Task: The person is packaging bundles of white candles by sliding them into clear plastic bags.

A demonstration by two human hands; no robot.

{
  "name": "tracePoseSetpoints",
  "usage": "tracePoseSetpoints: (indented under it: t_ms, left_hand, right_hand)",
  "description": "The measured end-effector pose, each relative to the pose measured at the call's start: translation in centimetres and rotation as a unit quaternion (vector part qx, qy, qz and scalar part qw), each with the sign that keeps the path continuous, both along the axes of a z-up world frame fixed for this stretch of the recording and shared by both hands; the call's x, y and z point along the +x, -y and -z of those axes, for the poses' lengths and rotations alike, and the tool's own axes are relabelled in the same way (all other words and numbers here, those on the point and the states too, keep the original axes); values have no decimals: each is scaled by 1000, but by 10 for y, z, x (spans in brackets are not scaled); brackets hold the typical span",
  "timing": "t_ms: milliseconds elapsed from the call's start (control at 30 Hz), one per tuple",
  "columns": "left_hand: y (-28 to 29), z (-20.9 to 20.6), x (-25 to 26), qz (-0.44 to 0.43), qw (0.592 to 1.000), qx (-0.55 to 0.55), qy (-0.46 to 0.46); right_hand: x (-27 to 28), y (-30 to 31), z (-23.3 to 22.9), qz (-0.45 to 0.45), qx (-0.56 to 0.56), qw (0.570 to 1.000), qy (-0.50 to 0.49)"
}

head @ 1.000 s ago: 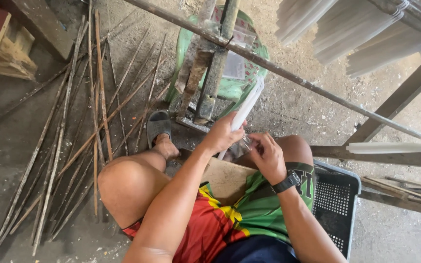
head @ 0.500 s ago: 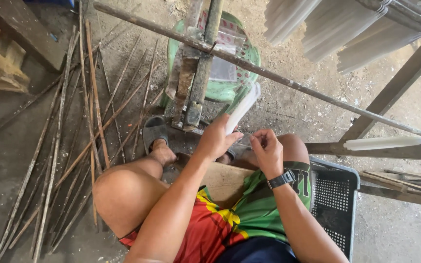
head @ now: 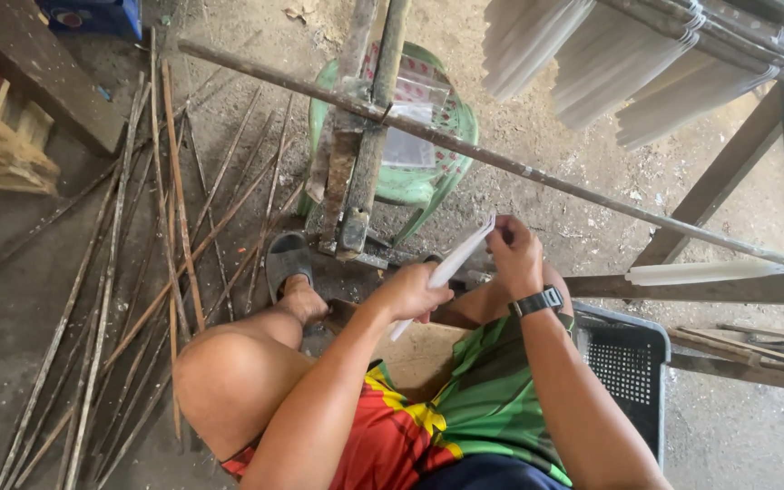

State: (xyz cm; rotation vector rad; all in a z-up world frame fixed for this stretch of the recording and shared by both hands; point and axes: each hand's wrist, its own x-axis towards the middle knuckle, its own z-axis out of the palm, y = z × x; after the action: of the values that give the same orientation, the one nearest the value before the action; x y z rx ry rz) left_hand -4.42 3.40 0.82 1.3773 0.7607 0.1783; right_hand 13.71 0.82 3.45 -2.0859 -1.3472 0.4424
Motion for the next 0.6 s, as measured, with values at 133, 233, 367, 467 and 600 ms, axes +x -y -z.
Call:
tracePoseSetpoints:
  t_ms: [133,233,367,467,600]
  left_hand:
    - [-1,11,3,25,997,36,-59]
    - [2,12,4,12,999,1,-52]
    - [4,20,11,-26,998,-52,-29]
    - [10,20,14,-46,994,-95,-4]
    - [7,20,16,-89,985,-143,26]
  right_hand:
    - [9,-3,-2,-32,43,996,-73]
    - [5,1,-8,-82,84,993,-31]
    - [-3,4,-12,-126,104,987,7]
    - [-19,7,-14,-178,103,979,1]
    - [-34,15,-1,-237,65,969,6]
